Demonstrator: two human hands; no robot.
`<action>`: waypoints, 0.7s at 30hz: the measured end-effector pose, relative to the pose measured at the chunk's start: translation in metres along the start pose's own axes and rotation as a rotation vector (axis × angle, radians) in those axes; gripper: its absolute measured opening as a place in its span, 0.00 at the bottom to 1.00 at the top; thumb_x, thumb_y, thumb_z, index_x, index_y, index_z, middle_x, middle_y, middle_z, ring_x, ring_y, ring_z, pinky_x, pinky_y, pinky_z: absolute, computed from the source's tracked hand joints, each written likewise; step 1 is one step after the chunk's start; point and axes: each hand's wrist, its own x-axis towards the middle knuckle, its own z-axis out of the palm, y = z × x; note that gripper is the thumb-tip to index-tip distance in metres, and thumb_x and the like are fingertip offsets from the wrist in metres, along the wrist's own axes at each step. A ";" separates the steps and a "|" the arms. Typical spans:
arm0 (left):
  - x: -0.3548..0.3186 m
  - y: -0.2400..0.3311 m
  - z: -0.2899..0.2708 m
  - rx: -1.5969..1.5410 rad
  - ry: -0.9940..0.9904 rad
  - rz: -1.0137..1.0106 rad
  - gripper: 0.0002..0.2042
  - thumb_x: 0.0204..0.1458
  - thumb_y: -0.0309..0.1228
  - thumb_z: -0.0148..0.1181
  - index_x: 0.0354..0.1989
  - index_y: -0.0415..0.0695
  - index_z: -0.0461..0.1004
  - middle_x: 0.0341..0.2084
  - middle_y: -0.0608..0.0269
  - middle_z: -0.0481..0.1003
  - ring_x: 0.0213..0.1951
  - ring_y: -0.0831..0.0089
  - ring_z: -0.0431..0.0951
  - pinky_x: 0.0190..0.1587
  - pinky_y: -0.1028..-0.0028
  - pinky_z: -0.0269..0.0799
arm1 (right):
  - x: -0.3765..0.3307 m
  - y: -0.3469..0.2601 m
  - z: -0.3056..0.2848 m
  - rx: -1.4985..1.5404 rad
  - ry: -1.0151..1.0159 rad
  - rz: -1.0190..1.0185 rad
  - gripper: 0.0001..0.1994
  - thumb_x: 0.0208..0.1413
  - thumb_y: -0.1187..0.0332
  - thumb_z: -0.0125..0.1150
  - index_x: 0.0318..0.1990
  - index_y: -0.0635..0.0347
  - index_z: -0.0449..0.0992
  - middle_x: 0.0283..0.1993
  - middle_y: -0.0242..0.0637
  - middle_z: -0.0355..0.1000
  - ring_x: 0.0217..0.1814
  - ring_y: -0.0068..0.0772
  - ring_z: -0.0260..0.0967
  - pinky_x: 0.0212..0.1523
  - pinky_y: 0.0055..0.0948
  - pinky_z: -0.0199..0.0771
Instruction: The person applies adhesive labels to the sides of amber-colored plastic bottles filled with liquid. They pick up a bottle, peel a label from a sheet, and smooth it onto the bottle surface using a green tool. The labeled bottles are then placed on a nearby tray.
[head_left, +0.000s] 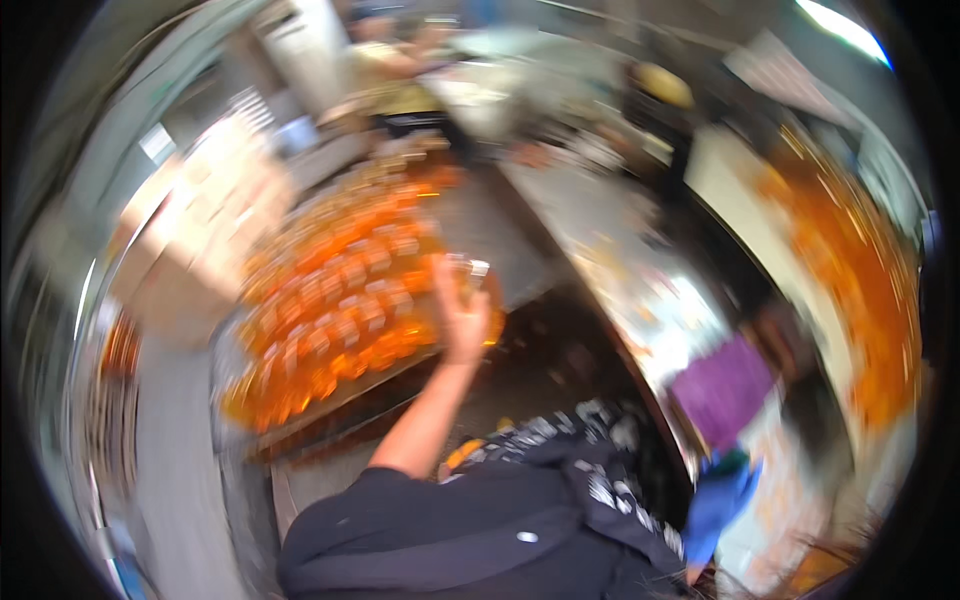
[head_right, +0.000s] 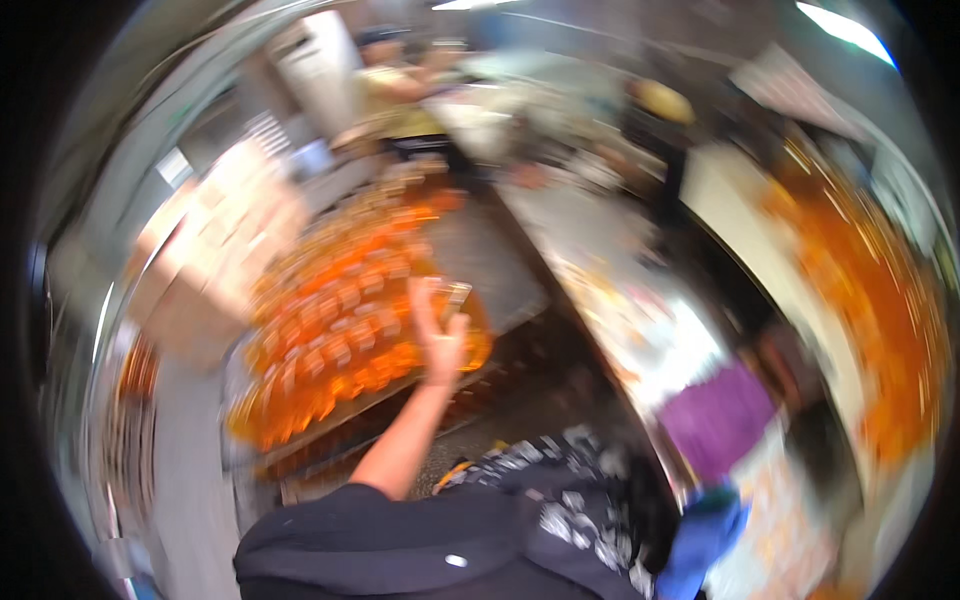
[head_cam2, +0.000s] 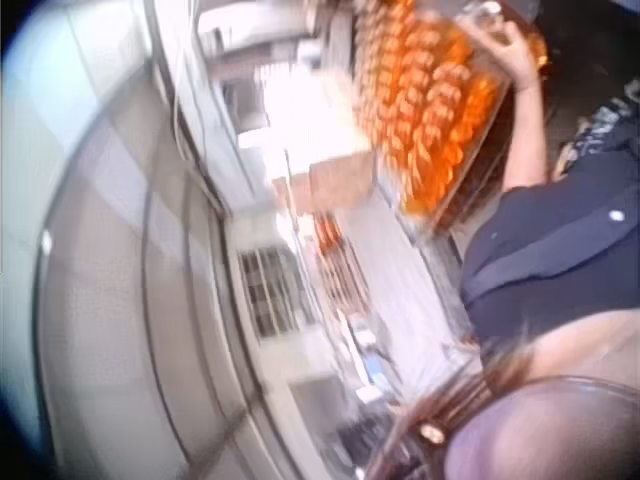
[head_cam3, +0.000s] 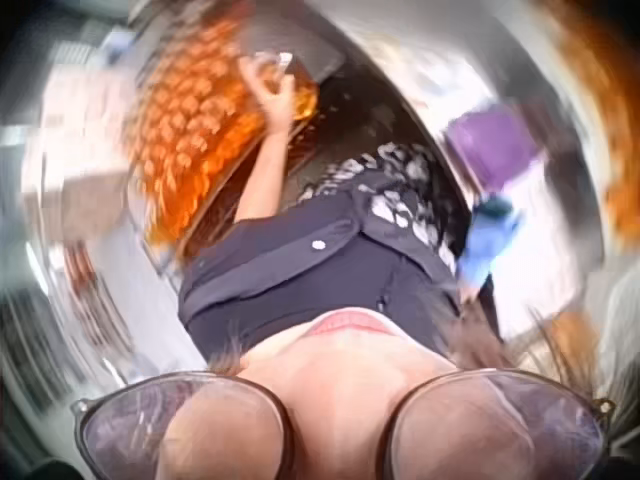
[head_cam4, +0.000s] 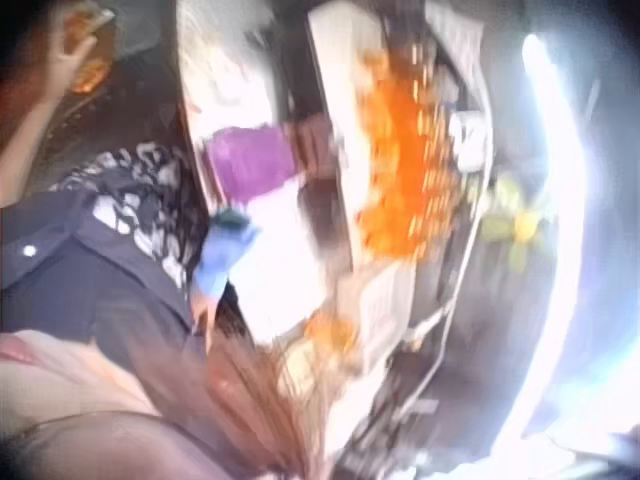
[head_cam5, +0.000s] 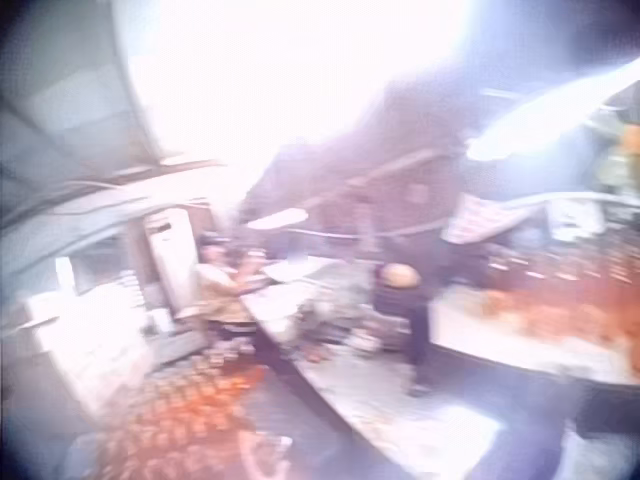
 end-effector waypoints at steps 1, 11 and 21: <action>0.004 0.021 -0.006 -0.106 -0.066 0.012 0.41 0.45 0.15 0.56 0.70 0.44 0.44 0.63 0.50 0.55 0.63 0.59 0.59 0.63 0.64 0.58 | -0.008 -0.007 0.018 0.066 -0.043 0.019 0.15 0.65 0.55 0.44 0.36 0.56 0.69 0.33 0.34 0.68 0.30 0.29 0.65 0.33 0.28 0.65; 0.022 0.253 0.158 -1.312 -1.172 -0.206 0.31 0.58 0.25 0.55 0.67 0.41 0.47 0.53 0.49 0.67 0.54 0.60 0.72 0.58 0.67 0.67 | -0.096 -0.052 0.007 -0.194 0.468 -0.063 0.19 0.64 0.60 0.48 0.26 0.66 0.74 0.11 0.28 0.58 0.11 0.19 0.55 0.14 0.19 0.56; -0.075 0.313 0.285 -1.191 -1.554 -0.491 0.19 0.56 0.35 0.62 0.47 0.37 0.62 0.41 0.55 0.71 0.43 0.66 0.77 0.45 0.70 0.76 | -0.115 -0.058 -0.066 -1.540 0.930 -0.490 0.14 0.57 0.65 0.55 0.49 0.56 0.77 0.47 0.42 0.75 0.40 0.39 0.76 0.41 0.34 0.73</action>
